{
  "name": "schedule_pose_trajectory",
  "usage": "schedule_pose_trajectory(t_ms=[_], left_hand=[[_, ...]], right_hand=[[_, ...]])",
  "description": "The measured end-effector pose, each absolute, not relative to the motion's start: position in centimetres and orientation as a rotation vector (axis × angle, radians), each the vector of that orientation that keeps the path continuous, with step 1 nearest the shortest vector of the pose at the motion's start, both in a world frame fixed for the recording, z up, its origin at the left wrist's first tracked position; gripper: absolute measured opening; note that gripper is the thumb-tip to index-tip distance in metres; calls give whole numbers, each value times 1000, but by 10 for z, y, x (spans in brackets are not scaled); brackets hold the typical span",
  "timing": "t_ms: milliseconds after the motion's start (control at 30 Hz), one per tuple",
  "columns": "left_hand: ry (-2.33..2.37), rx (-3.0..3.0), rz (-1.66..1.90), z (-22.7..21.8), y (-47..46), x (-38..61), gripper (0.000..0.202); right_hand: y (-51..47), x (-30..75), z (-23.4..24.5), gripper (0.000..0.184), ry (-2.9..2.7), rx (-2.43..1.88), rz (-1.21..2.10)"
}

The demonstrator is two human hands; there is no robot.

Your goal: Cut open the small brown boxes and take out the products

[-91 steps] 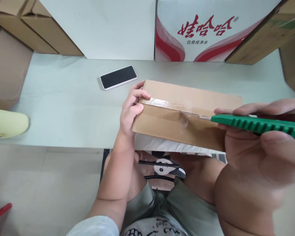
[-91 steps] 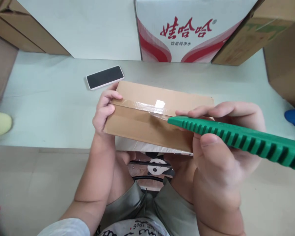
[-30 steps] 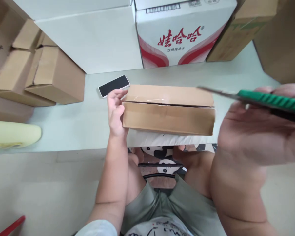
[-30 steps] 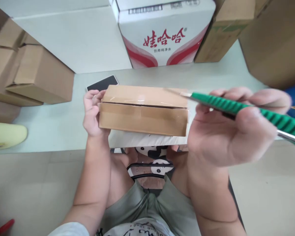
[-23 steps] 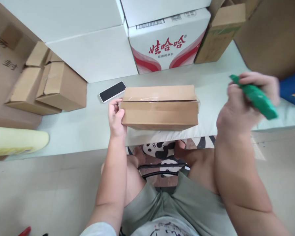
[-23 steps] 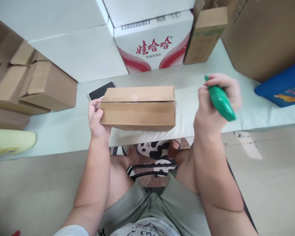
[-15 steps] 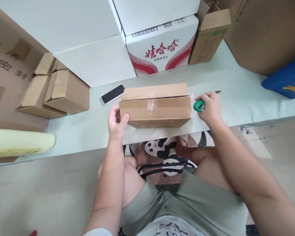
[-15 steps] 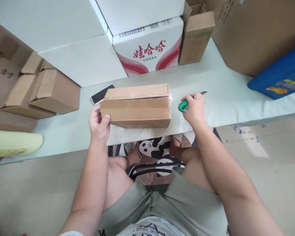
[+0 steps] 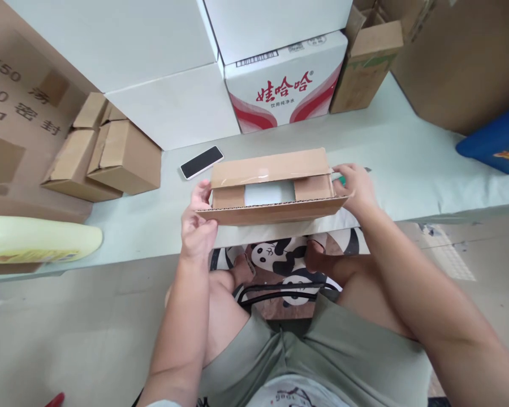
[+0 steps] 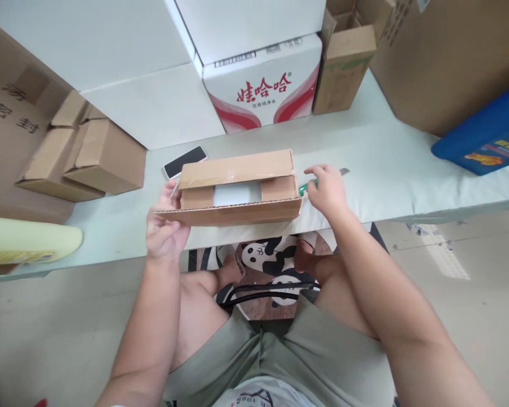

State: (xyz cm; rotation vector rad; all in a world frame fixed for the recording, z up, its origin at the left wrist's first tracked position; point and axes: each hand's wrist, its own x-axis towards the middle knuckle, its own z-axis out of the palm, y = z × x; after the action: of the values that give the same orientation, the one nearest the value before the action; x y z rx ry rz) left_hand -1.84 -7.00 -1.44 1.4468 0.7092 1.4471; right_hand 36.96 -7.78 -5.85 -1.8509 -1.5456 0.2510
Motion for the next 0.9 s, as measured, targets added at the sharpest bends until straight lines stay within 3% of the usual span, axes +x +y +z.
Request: schedule_pose_trajectory(t_ms=[167, 300, 600, 700, 767, 833, 900], left_hand=[[793, 1300, 1422, -14, -69, -4, 80], [761, 1306, 1447, -17, -56, 5, 83], [922, 1382, 1606, -21, -33, 7, 66], [952, 1413, 1693, -21, -28, 8, 63], [905, 1362, 1810, -20, -26, 12, 51], [872, 1355, 1829, -16, -26, 15, 37], [887, 1450, 1697, -8, -28, 14, 44]], right_hand=[[-99, 346, -20, 17, -1337, -1568, 364], [-105, 328, -2, 12, -1379, -1371, 387], [-103, 330, -7, 19, -1462, -1192, 352], [-104, 335, -10, 39, -1581, -1093, 402], [-105, 337, -10, 52, -1636, -1083, 453], [-105, 337, -9, 51, -1670, -1058, 499], [-103, 338, -8, 45, -1691, -1009, 546]])
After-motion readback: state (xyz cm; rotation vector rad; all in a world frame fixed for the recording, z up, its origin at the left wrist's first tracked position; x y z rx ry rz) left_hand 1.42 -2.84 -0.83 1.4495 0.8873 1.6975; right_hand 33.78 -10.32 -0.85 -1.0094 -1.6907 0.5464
